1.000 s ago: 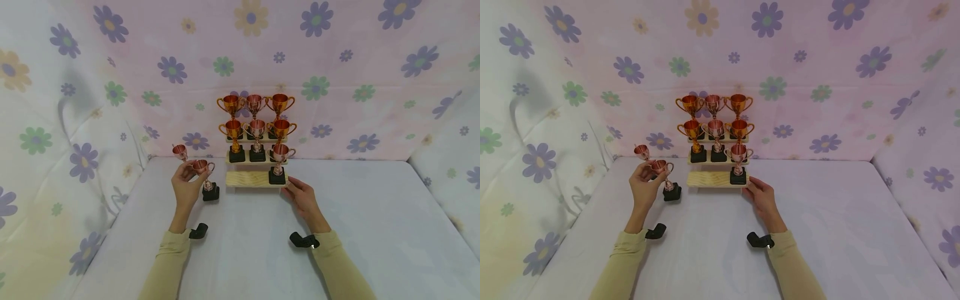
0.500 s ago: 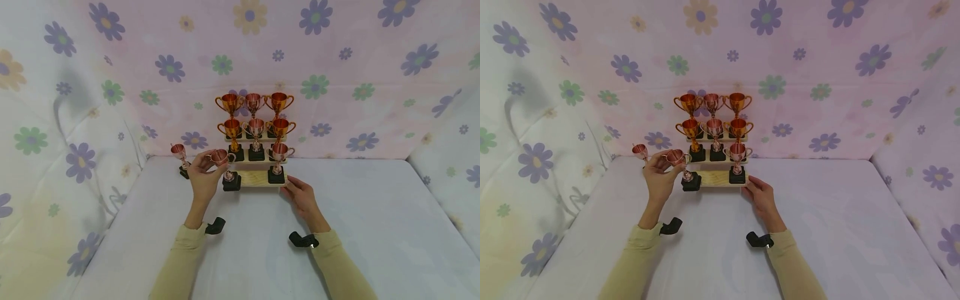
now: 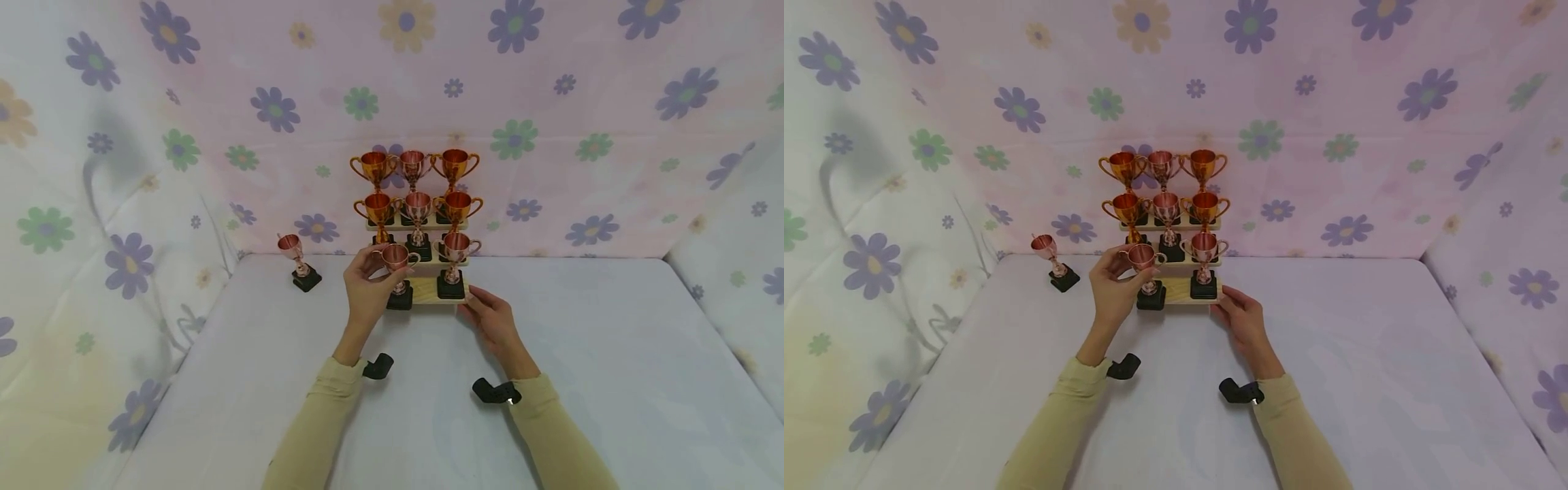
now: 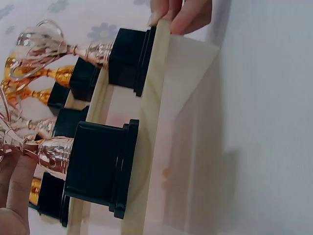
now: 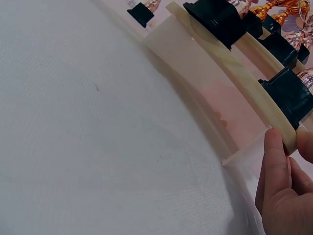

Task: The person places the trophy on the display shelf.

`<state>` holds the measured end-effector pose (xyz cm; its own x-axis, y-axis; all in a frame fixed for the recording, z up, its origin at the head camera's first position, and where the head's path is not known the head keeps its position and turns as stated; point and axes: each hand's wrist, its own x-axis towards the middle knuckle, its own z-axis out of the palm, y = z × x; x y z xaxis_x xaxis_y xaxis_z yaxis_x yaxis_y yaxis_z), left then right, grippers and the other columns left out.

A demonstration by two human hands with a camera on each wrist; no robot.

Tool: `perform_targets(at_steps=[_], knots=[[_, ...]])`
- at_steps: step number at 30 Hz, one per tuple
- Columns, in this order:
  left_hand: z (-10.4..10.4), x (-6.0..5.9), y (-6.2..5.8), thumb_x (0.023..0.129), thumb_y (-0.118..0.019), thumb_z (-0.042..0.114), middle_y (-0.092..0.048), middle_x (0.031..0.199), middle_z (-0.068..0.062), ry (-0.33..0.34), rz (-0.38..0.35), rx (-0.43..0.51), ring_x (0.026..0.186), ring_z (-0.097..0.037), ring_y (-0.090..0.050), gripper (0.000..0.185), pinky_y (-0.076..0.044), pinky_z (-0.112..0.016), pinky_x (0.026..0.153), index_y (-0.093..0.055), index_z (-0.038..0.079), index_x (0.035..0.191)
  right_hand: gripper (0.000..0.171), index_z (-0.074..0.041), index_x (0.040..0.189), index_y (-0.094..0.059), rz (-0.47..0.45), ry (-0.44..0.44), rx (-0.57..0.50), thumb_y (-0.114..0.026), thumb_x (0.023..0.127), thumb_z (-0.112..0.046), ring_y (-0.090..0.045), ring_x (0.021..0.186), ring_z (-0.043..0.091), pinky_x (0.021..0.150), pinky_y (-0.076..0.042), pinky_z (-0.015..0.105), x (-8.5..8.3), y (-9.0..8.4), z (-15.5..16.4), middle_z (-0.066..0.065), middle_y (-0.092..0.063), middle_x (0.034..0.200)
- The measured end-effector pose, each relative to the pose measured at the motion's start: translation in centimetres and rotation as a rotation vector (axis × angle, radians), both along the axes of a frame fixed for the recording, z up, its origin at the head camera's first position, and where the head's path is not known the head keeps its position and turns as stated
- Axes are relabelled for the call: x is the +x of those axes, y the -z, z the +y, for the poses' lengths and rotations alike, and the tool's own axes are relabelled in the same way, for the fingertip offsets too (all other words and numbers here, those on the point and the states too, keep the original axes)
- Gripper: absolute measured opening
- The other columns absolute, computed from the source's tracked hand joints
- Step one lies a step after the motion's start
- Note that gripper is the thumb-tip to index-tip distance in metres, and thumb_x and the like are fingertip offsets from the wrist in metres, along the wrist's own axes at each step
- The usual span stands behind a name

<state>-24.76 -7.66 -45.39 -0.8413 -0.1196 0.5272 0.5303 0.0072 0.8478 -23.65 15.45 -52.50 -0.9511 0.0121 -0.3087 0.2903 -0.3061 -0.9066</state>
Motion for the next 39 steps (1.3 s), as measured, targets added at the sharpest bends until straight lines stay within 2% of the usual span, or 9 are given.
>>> perform_targets(at_steps=[4, 10, 18, 21, 26, 33, 36, 39], knots=[[0.8, 0.4, -1.1, 0.076, -0.084, -0.01, -0.069, 0.106, -0.029, 0.009, 0.001, -0.006, 0.087, -0.006, -0.067, 0.047, -0.064, -0.031, 0.077, -0.063, -0.012, 0.119, 0.048, 0.007, 0.152, -0.036, 0.02, 0.001, 0.0, -0.047, 0.108, -0.006, -0.062, 0.109, 0.008, 0.099, -0.054, 0.021, -0.1, 0.0, -0.1, 0.025, -0.039, 0.156], [1.4, -0.2, -1.0, 0.077, -0.083, -0.01, -0.065, 0.103, -0.03, 0.017, 0.024, -0.015, 0.087, -0.006, -0.065, 0.047, -0.063, -0.029, 0.077, -0.062, -0.013, 0.12, 0.047, 0.009, 0.151, -0.037, 0.034, 0.007, -0.01, -0.047, 0.107, -0.005, -0.065, 0.102, 0.004, 0.098, -0.054, 0.02, -0.1, 0.1, -0.1, 0.025, -0.04, 0.154], [2.4, -2.3, 1.2, 0.077, -0.084, -0.009, -0.067, 0.105, -0.03, 0.002, 0.011, 0.01, 0.086, -0.01, -0.065, 0.05, -0.063, -0.053, 0.079, -0.063, -0.011, 0.122, 0.046, 0.008, 0.151, -0.037, 0.027, 0.007, -0.013, -0.046, 0.108, -0.004, -0.065, 0.102, 0.004, 0.097, -0.055, 0.02, 0.0, 0.1, -0.1, 0.025, -0.04, 0.153], [2.9, -2.6, 1.6, 0.076, -0.086, -0.005, -0.068, 0.104, -0.026, -0.012, 0.012, 0.036, 0.085, -0.011, -0.066, 0.05, -0.063, -0.053, 0.078, -0.065, -0.007, 0.121, 0.046, 0.008, 0.152, -0.037, 0.019, 0.01, -0.017, -0.046, 0.108, -0.004, -0.065, 0.103, 0.005, 0.096, -0.055, 0.019, 0.0, 0.1, -0.1, 0.024, -0.04, 0.154], [3.7, -2.8, 1.8, 0.076, -0.088, -0.001, -0.069, 0.104, -0.022, -0.036, 0.059, 0.063, 0.084, -0.014, -0.068, 0.05, -0.064, -0.05, 0.074, -0.066, -0.005, 0.12, 0.047, 0.007, 0.152, -0.037, 0.012, 0.012, -0.017, -0.047, 0.107, -0.005, -0.065, 0.102, 0.005, 0.096, -0.055, 0.019, 0.1, 0.0, 0.0, 0.024, -0.04, 0.154], [4.4, -2.6, 1.9, 0.076, -0.088, -0.001, -0.068, 0.106, -0.021, -0.06, 0.059, 0.069, 0.086, -0.011, -0.068, 0.051, -0.064, -0.033, 0.071, -0.064, -0.005, 0.121, 0.048, 0.008, 0.152, -0.037, 0.008, 0.023, -0.024, -0.048, 0.107, -0.005, -0.066, 0.099, 0.004, 0.097, -0.055, 0.02, 0.1, -0.1, -0.1, 0.025, -0.04, 0.153], [4.3, -2.5, 2.0, 0.077, -0.087, -0.001, -0.066, 0.107, -0.022, -0.054, 0.066, 0.06, 0.087, -0.016, -0.066, 0.054, -0.064, -0.04, 0.073, -0.062, -0.006, 0.125, 0.047, 0.007, 0.151, -0.038, -0.003, 0.025, -0.026, -0.049, 0.107, -0.006, -0.066, 0.099, 0.004, 0.096, -0.055, 0.02, 0.1, -0.2, -0.1, 0.023, -0.041, 0.153], [3.6, -2.2, 2.1, 0.077, -0.087, -0.001, -0.064, 0.116, -0.023, -0.047, 0.07, 0.034, 0.099, -0.024, -0.065, 0.064, -0.063, -0.047, 0.084, -0.058, -0.005, 0.133, 0.048, 0.006, 0.152, -0.037, -0.008, 0.014, -0.017, -0.048, 0.107, -0.007, -0.065, 0.103, 0.005, 0.096, -0.055, 0.02, 0.1, -0.2, 0.0, 0.023, -0.041, 0.154]])
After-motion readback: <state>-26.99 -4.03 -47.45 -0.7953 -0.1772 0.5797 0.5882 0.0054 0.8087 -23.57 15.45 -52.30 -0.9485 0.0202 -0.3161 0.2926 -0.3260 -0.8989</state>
